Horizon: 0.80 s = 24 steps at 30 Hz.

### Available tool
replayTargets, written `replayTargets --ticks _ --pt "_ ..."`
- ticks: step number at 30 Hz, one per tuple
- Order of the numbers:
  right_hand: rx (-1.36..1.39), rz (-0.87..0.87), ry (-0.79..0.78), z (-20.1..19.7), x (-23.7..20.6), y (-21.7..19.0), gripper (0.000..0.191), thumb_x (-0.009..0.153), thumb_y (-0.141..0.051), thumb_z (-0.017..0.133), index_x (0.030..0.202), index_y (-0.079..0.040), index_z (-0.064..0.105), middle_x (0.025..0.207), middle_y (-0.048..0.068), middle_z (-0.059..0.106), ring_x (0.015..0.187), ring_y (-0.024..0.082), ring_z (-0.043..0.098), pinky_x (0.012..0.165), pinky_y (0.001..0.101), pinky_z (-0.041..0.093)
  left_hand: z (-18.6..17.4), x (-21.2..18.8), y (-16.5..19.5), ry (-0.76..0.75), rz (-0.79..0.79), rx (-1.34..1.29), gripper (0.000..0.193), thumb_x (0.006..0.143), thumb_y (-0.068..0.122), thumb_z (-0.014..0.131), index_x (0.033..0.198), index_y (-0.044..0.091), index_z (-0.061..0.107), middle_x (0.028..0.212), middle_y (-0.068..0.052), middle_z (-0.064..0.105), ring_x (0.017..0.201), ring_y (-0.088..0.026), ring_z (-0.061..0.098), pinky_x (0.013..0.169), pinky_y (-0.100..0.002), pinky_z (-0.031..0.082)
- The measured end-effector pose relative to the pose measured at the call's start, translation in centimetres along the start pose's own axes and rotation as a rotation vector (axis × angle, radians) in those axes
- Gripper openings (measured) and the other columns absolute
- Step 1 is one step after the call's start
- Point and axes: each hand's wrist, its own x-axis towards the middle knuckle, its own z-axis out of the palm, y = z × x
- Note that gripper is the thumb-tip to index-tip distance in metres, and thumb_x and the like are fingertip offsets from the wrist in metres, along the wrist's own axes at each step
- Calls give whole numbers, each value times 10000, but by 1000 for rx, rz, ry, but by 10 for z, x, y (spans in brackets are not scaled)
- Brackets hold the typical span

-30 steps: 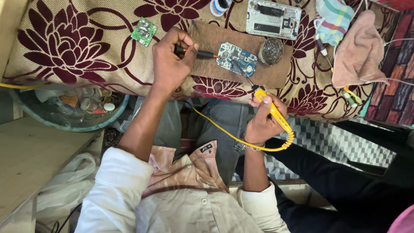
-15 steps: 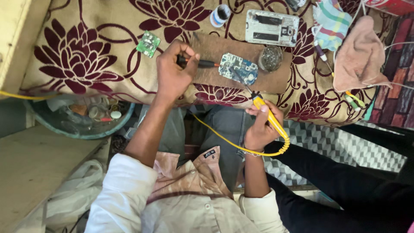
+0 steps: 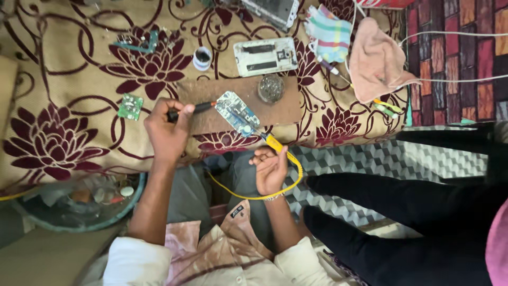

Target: The person uses a soldering iron and a screwdriver to work on a small blue circuit board placed on a wooden board. They repeatedly apply the soldering iron to various points on the board while holding it steady with the screwdriver.

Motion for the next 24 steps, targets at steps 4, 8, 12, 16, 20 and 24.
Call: replayTargets --ticks 4,8,12,16,20,24 --pt "62 26 -81 -8 -7 -14 543 1126 -517 392 1246 -37 614 1017 176 722 860 263 670 808 439 557 3 -6 7 10 25 96 237 933 122 845 904 2 642 722 -29 594 652 -88 495 596 -275 433" --pt "-25 -22 -87 -12 -16 -18 569 1091 -473 398 1501 -82 445 1069 174 691 896 245 671 790 428 555 6 -13 17 29 51 108 244 923 133 841 900 0 637 709 -55 617 639 -99 532 599 -276 453" --pt "-63 -78 -186 -17 -32 -20 576 1118 -464 401 1591 -147 316 1080 183 677 893 240 666 821 417 567 8 -24 32 37 46 143 229 912 132 838 892 7 647 695 -68 632 624 -124 553 588 -290 459" --pt "-13 -69 -183 -22 -48 -27 586 1129 -500 370 1581 -129 331 1063 181 675 905 238 668 823 414 579 11 -36 39 28 24 190 228 910 170 835 896 22 662 680 -68 639 594 -153 569 555 -324 449" --pt "123 -35 -209 -17 -59 -32 614 1132 -491 368 1593 -86 340 1155 198 676 963 286 681 823 456 603 16 -48 37 36 117 255 242 916 194 845 899 20 679 711 -100 650 600 -193 578 593 -351 469" --pt "269 -22 -210 1 -67 -39 546 1075 -377 418 1532 -91 328 1279 169 650 1067 338 693 788 495 633 24 -58 43 -3 161 244 229 965 222 839 941 40 702 862 -84 711 755 -178 658 726 -323 529"
